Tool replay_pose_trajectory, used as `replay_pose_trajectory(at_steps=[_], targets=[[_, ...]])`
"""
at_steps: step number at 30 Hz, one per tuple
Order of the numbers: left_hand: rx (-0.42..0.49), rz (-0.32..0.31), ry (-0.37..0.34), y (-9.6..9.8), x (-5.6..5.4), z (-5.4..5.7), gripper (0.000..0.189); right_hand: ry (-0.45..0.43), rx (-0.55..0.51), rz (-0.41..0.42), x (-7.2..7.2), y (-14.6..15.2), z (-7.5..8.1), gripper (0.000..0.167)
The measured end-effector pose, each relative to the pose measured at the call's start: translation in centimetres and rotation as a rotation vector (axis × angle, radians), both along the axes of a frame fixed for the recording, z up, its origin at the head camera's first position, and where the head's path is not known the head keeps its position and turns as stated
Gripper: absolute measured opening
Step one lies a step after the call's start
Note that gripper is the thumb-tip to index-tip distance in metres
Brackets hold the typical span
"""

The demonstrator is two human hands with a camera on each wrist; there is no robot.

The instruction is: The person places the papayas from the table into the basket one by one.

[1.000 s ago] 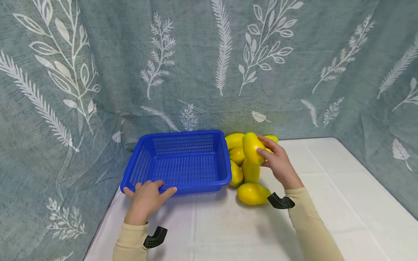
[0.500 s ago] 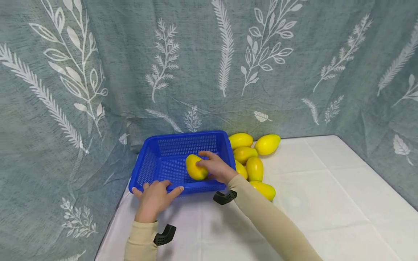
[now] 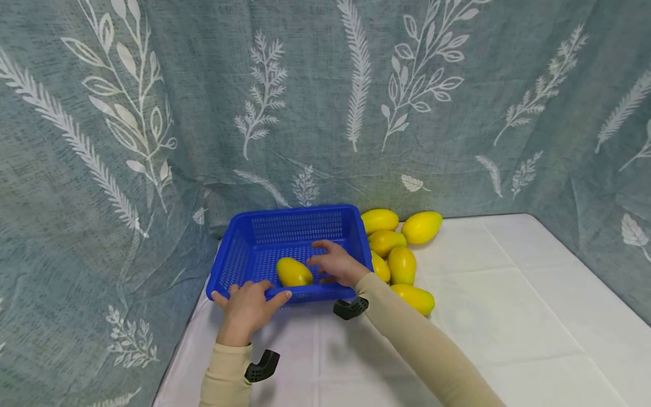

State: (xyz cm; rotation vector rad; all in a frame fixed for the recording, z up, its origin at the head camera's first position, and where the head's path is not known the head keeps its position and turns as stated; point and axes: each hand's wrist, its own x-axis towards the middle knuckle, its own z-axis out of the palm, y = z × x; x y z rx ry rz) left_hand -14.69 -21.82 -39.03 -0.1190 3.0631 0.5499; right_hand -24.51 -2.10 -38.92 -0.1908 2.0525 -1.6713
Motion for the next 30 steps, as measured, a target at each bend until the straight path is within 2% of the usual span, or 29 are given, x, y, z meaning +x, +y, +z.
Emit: replay_pose_trajectory(at_steps=[6,11,15,19,21,26,30], targets=[[0.018,0.0,-0.018,0.2,-0.1,-0.1,0.063,0.062,-0.055,-0.023,0.3,2.3,0.0,0.056],[0.028,0.004,0.002,0.0,0.0,-0.1,0.062,0.1,-0.17,-0.064,0.9,7.3,0.8,0.056],[0.036,-0.003,-0.004,-0.1,0.0,0.0,0.063,0.105,-0.269,-0.148,1.9,12.9,1.1,0.055],[0.029,-0.013,0.0,-0.1,0.0,0.0,0.067,0.095,-0.327,-0.26,2.9,18.4,0.8,0.057],[0.021,-0.017,0.006,-0.1,-0.1,0.0,0.068,0.078,-0.355,-0.313,3.3,20.6,0.4,0.053],[0.015,-0.028,-0.003,-0.1,-0.3,0.1,0.069,0.055,-0.42,-0.41,3.7,24.6,-0.4,0.03],[0.019,-0.028,-0.019,-0.1,-0.4,-0.1,0.071,0.062,-0.413,-0.436,3.3,26.2,-0.8,0.028]])
